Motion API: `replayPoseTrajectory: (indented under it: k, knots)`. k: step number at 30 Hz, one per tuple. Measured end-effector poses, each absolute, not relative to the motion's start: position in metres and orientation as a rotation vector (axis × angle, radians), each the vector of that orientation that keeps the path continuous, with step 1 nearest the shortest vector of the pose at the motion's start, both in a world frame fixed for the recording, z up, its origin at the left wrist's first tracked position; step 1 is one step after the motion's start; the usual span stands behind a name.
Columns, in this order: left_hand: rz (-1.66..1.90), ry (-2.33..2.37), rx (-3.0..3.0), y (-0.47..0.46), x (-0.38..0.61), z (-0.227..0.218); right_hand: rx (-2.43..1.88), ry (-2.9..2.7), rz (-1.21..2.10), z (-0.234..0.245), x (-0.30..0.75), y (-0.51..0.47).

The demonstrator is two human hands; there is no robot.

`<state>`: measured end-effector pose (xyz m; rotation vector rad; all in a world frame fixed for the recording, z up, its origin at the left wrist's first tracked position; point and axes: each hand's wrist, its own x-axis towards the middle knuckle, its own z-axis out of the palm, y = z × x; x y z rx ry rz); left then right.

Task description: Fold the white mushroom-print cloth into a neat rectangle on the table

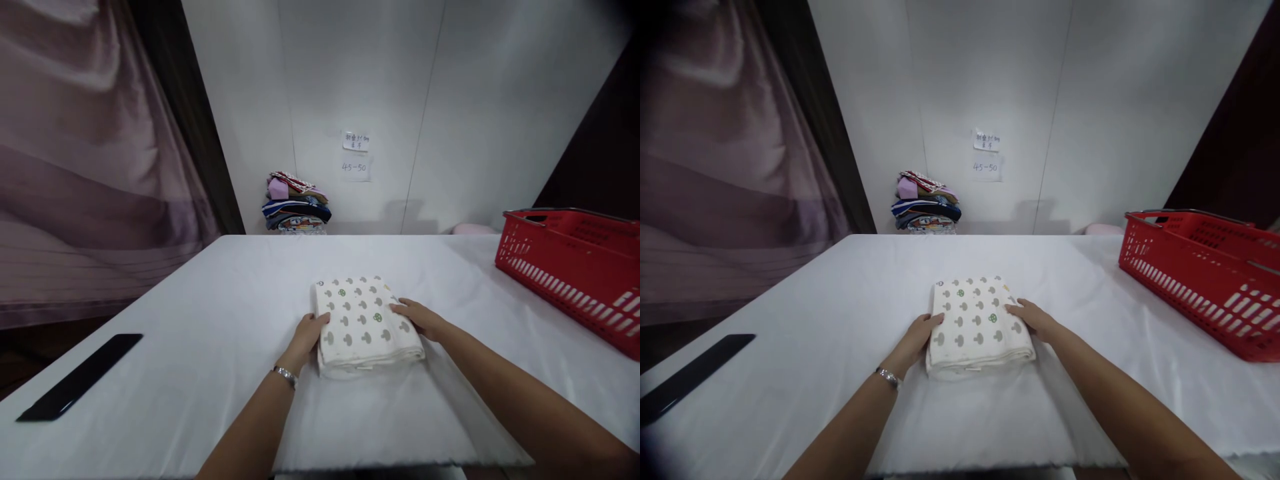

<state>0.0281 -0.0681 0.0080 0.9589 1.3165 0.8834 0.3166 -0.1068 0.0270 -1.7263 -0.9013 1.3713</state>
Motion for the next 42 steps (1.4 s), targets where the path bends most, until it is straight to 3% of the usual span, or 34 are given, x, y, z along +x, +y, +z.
replayPoseTrajectory:
  k: [6, 10, 19, 27, 34, 42]
  knots:
    - [0.71, 1.215, 0.874, -0.065, 0.025, 0.014, -1.34, -0.876, 1.674, 0.02, 0.315, -0.106]
    - [0.702, 1.165, 0.814, -0.065, 0.028, 0.016, -1.333, -0.854, 1.659, 0.019, 0.315, -0.104]
    - [1.08, 1.128, 1.034, -0.031, 0.052, 0.043, -1.288, -0.985, 1.365, 0.049, 0.335, -0.059]
    - [0.904, 1.413, 1.055, 0.002, 0.053, 0.013, -1.917, -1.184, 0.991, 0.019, 0.343, -0.03]
    - [0.864, 1.521, 1.292, -0.003, 0.049, -0.009, -1.79, -1.768, 0.346, 0.018, 0.327, -0.018]
    - [0.837, 1.542, 1.4, -0.005, 0.049, -0.007, -1.79, -1.919, 0.317, 0.024, 0.28, 0.03]
